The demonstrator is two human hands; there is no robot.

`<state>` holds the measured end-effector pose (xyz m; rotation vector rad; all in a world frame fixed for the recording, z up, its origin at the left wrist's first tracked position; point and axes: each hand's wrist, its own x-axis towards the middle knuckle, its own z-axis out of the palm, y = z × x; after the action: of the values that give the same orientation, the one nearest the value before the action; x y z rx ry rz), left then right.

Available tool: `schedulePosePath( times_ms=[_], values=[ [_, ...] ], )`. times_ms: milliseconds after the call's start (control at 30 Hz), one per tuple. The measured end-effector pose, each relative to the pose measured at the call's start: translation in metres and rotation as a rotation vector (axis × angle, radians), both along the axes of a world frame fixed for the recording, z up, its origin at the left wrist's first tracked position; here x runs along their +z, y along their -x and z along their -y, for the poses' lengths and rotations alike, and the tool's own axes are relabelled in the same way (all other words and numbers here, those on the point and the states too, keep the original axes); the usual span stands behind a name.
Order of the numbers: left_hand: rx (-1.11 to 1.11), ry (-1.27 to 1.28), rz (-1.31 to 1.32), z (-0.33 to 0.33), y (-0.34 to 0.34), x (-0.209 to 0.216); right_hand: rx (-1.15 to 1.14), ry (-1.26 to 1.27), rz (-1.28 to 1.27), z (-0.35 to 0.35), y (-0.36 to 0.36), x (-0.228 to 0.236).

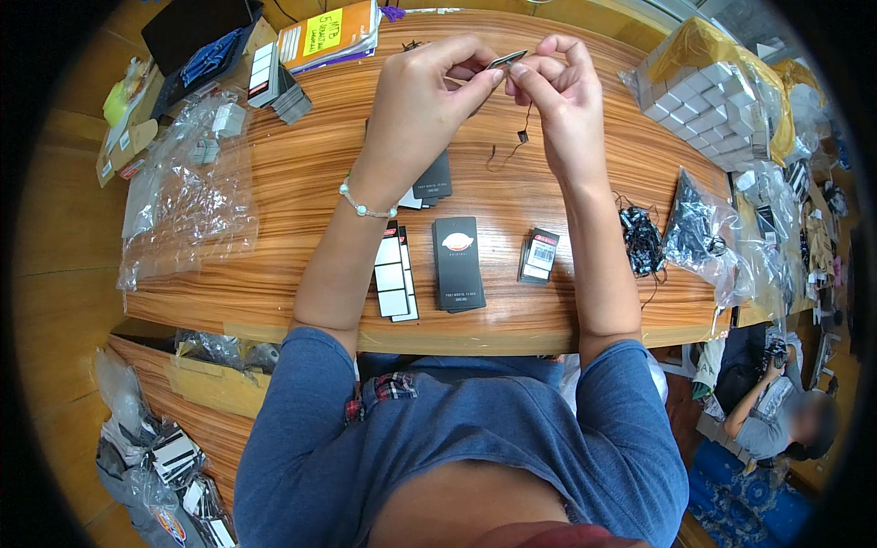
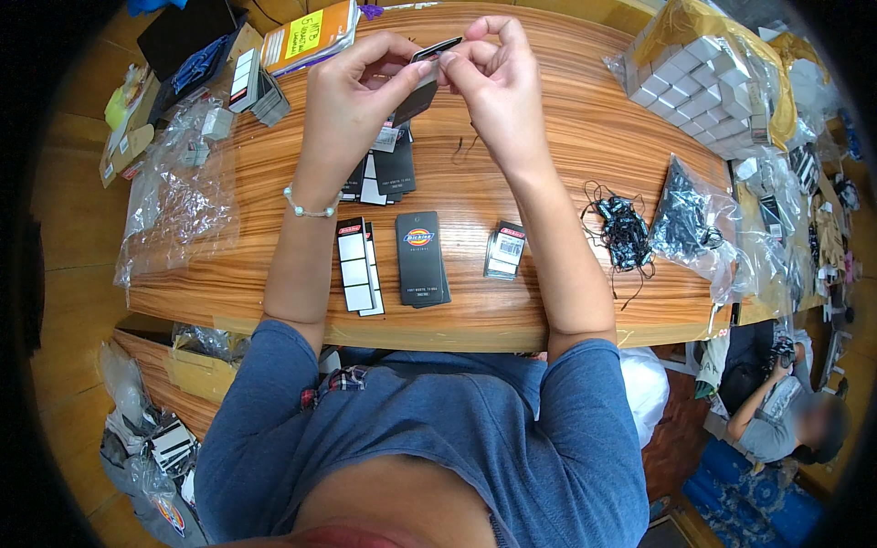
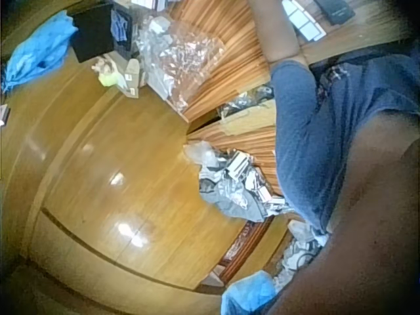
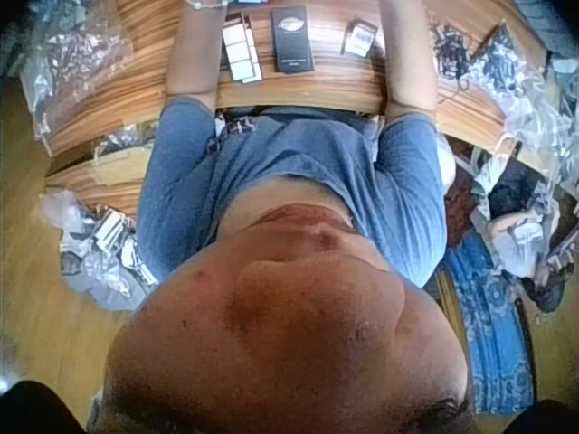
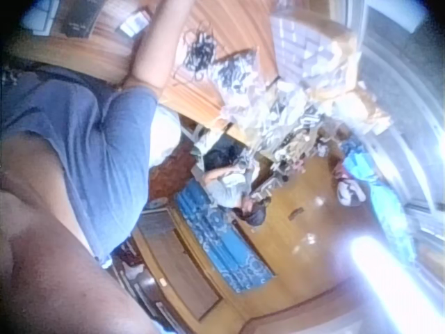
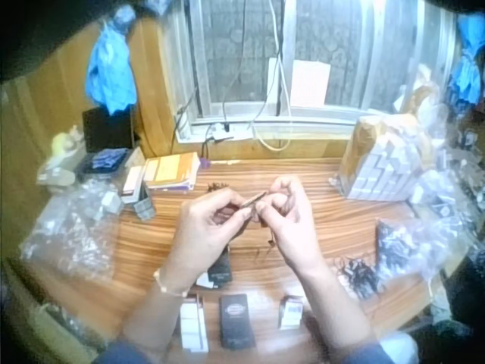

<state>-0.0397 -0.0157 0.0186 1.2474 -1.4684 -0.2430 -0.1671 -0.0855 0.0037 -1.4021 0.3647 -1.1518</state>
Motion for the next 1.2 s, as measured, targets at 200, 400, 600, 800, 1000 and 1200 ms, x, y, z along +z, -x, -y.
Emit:
schedulePosePath(
  times_ms=[200,400,600,800,1000,1200],
  values=[
    [-0.011,-0.04,-0.002,-0.001,0.001,0.001,0.02,-0.188,0.153,-0.002,-0.008,-0.009],
    [0.009,-0.043,0.075,-0.003,0.0,0.0,-0.531,0.657,-0.448,-0.016,-0.006,0.001],
    [0.107,0.107,0.273,-0.001,-0.001,0.003,-0.011,0.107,-0.147,0.002,0.008,0.009],
    [0.152,0.218,0.316,0.006,-0.001,-0.004,-0.075,0.209,-0.158,0.002,0.005,0.003],
    [0.168,0.232,0.315,0.014,-0.003,-0.015,-0.12,0.178,-0.251,0.006,0.0,-0.002],
    [0.252,0.435,0.624,0.018,-0.007,-0.015,0.21,-0.259,-0.063,0.019,0.012,-0.003]
  ],
)
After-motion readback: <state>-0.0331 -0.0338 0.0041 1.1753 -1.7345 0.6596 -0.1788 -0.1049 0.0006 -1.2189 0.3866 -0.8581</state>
